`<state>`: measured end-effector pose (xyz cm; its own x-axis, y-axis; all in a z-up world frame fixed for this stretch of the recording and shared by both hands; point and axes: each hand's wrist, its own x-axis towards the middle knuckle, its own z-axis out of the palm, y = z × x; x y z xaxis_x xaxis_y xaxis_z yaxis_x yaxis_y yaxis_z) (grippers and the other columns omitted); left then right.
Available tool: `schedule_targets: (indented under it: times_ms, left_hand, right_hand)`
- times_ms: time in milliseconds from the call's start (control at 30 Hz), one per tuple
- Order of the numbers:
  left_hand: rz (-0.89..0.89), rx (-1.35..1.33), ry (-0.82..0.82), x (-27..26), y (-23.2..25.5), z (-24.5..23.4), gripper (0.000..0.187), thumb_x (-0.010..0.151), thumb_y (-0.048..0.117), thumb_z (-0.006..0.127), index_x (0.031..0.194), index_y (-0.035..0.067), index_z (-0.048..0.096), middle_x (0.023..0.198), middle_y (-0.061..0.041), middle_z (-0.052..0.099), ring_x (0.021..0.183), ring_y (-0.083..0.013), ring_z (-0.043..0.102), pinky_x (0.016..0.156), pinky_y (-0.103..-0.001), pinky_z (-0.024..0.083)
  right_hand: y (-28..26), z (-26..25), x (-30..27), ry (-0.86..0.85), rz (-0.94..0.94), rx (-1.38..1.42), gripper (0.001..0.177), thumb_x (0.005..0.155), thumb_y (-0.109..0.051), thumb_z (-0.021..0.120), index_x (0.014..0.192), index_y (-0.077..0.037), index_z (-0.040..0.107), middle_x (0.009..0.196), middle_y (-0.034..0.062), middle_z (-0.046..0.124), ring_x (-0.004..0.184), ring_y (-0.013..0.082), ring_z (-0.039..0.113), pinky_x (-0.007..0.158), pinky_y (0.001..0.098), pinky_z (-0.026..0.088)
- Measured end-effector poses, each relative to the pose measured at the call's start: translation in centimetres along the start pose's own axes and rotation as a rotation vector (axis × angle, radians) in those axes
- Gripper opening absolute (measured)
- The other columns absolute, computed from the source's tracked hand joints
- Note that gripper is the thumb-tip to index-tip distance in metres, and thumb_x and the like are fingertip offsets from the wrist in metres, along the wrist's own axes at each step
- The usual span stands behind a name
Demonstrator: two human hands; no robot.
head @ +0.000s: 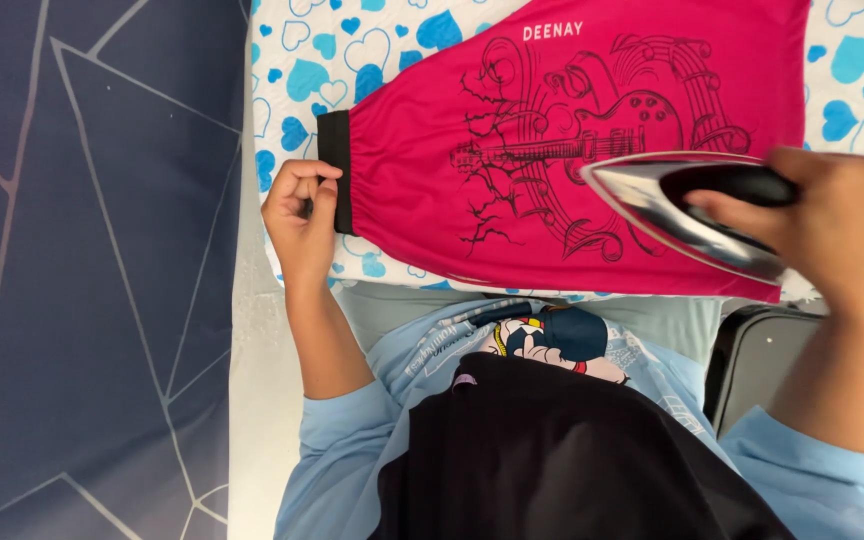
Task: The person is ironing a pink shirt on an ironing board to remove wrinkles and then folding it.
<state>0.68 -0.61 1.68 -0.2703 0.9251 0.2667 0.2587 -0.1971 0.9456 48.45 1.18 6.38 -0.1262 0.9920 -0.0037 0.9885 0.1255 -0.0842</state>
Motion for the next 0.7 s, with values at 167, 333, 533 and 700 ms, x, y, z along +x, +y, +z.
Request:
schedule_targets:
  times_ms: [167,333,533,700]
  left_hand:
    - [0.023,-0.033,0.007,-0.1,-0.1,-0.1,0.018,0.101,-0.004,0.053,0.097,0.008,0.065,0.061,0.008,0.034,0.061,-0.0028,0.034,0.068,-0.021,0.035]
    - [0.047,-0.049,0.023,0.1,-1.5,-0.2,0.015,0.099,-0.004,0.058,0.097,0.006,0.068,0.057,0.006,0.036,0.059,-0.0045,0.037,0.066,-0.022,0.038]
    - [0.037,-0.043,0.056,0.1,-1.9,-0.5,0.013,0.095,-0.005,0.062,0.097,0.004,0.071,0.053,0.003,0.037,0.058,-0.0072,0.04,0.065,-0.025,0.043]
    - [0.007,-0.037,0.066,0.0,-1.9,-0.5,0.013,0.095,-0.005,0.062,0.096,0.005,0.071,0.053,0.003,0.036,0.058,-0.0065,0.039,0.065,-0.024,0.043]
  right_hand:
    - [-7.2,0.5,3.7,0.144,-0.244,-0.435,0.066,0.099,-0.1,0.044,0.091,-0.039,0.067,0.058,-0.0079,0.058,0.057,0.0169,0.065,0.051,0.0308,0.042]
    - [-17.2,-1.3,5.1,0.109,-0.368,-0.258,0.064,0.091,-0.09,0.046,0.091,-0.029,0.068,0.06,-0.0034,0.062,0.058,0.0201,0.068,0.053,0.0342,0.046]
    - [-19.9,1.3,5.5,0.338,-0.491,-0.014,0.052,0.091,-0.076,0.063,0.087,-0.024,0.068,0.068,-0.0001,0.069,0.064,0.0235,0.073,0.06,0.0368,0.054]
    - [-16.0,-1.4,4.8,0.202,-0.434,0.016,0.052,0.09,-0.075,0.064,0.091,-0.024,0.072,0.07,0.0019,0.072,0.068,0.0271,0.075,0.06,0.0416,0.055]
